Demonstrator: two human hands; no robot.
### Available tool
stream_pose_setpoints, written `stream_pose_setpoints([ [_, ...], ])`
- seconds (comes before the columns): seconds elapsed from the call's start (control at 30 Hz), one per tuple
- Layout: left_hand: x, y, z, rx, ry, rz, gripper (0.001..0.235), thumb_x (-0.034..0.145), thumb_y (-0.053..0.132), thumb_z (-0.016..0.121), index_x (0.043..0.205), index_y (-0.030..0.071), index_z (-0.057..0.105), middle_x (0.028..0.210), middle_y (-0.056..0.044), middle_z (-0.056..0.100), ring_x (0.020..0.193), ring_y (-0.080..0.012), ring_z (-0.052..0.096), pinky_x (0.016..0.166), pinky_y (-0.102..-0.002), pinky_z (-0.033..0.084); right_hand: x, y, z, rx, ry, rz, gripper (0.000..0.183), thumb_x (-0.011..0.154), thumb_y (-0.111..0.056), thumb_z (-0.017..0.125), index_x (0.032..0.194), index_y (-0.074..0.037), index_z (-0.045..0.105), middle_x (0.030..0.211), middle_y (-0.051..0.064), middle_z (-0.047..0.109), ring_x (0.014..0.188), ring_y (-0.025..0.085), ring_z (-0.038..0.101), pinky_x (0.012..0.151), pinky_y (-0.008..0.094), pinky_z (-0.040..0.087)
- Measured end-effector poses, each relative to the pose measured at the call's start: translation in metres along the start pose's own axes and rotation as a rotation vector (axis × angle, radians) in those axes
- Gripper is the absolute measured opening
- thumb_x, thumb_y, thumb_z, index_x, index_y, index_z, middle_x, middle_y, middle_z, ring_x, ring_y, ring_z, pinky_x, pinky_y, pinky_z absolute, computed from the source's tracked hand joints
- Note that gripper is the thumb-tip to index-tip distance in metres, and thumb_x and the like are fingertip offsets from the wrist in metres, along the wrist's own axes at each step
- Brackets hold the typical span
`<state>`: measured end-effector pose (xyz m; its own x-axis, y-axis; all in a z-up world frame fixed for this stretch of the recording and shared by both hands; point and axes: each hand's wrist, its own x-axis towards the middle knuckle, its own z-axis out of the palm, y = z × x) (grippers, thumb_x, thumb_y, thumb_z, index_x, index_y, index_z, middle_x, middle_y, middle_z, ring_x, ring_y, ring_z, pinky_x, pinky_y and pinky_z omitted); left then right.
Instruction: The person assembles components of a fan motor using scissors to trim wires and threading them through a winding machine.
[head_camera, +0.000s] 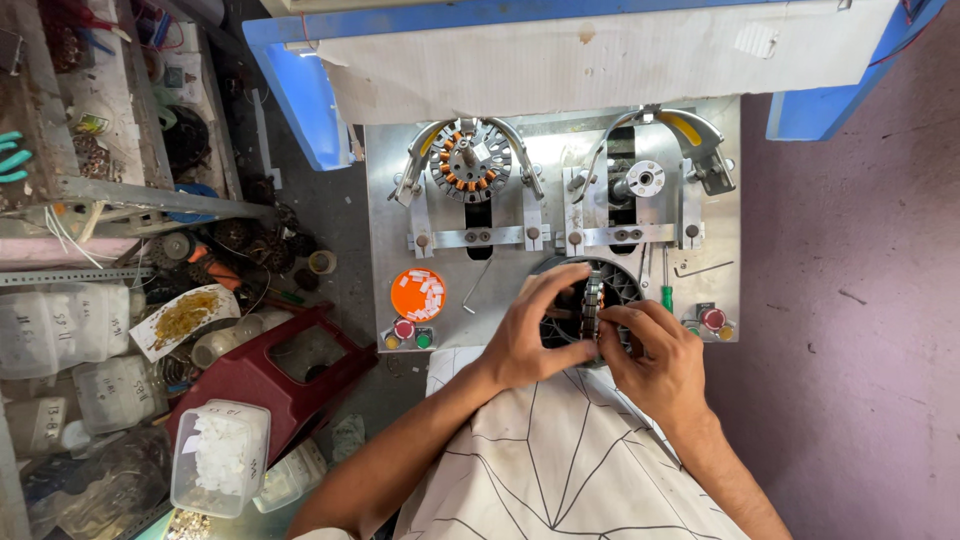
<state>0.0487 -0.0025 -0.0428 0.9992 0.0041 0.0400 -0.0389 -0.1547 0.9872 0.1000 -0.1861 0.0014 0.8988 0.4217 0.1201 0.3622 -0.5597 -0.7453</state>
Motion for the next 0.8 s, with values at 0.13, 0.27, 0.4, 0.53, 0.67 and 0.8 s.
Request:
stream_pose_setpoints([
  [0.13, -0.001, -0.004, 0.007, -0.11, 0.084, -0.307, 0.041, 0.077, 0.021, 0.089, 0.11, 0.003, 0.072, 0.102, -0.01, 0.072, 0.081, -0.0123, 0.067, 0.072, -0.026, 0.056, 0.0, 0.0, 0.001, -0.07, -0.018, -0.025, 0.015, 0.082, -0.004, 0.076, 0.097, -0.006, 0.074, 0.086, 0.006, 0.07, 0.062, 0.017, 0.067, 0.051, 0.03, 0.052],
  [0.27, 0.001, -0.005, 0.009, -0.215, 0.049, -0.363, 0.029, 0.08, 0.018, 0.086, 0.1, -0.001, 0.075, 0.082, -0.005, 0.076, 0.069, -0.0062, 0.068, 0.064, -0.022, 0.055, 0.003, 0.001, 0.004, -0.058, -0.033, 0.033, 0.013, 0.083, -0.004, 0.074, 0.096, -0.003, 0.072, 0.089, 0.006, 0.07, 0.065, 0.015, 0.07, 0.052, 0.026, 0.056],
  [0.4, 0.002, -0.004, 0.009, -0.185, 0.041, -0.367, 0.028, 0.08, 0.016, 0.085, 0.101, -0.001, 0.076, 0.084, -0.005, 0.078, 0.072, -0.0071, 0.072, 0.066, -0.022, 0.058, 0.001, -0.006, 0.012, -0.08, 0.024, 0.2, 0.012, 0.081, -0.004, 0.077, 0.092, -0.001, 0.072, 0.084, 0.008, 0.07, 0.058, 0.017, 0.064, 0.052, 0.029, 0.052],
  [0.53, 0.001, -0.004, 0.009, -0.235, 0.05, -0.363, 0.028, 0.081, 0.014, 0.085, 0.102, -0.003, 0.075, 0.086, -0.007, 0.078, 0.074, -0.0093, 0.073, 0.066, -0.023, 0.06, 0.001, -0.009, 0.005, 0.003, -0.024, 0.273, 0.018, 0.082, -0.003, 0.078, 0.1, -0.002, 0.075, 0.088, 0.007, 0.073, 0.06, 0.011, 0.066, 0.051, 0.025, 0.05],
  [0.67, -0.002, -0.007, 0.01, -0.428, 0.072, -0.426, 0.021, 0.09, 0.01, 0.076, 0.104, -0.005, 0.074, 0.084, -0.011, 0.077, 0.072, -0.0118, 0.073, 0.063, -0.024, 0.061, -0.005, 0.004, -0.006, 0.23, -0.066, 0.445, 0.032, 0.082, -0.004, 0.078, 0.113, -0.006, 0.075, 0.092, 0.003, 0.077, 0.059, 0.004, 0.061, 0.048, 0.023, 0.046],
  [0.8, -0.003, -0.011, 0.013, -0.488, 0.084, -0.394, 0.016, 0.096, 0.006, 0.07, 0.104, -0.007, 0.073, 0.086, -0.011, 0.076, 0.073, -0.0128, 0.074, 0.064, -0.026, 0.063, -0.009, 0.027, 0.0, 0.237, -0.07, 0.566, 0.014, 0.089, -0.006, 0.082, 0.102, -0.002, 0.082, 0.076, 0.008, 0.072, 0.057, 0.007, 0.049, 0.049, 0.025, 0.035],
])
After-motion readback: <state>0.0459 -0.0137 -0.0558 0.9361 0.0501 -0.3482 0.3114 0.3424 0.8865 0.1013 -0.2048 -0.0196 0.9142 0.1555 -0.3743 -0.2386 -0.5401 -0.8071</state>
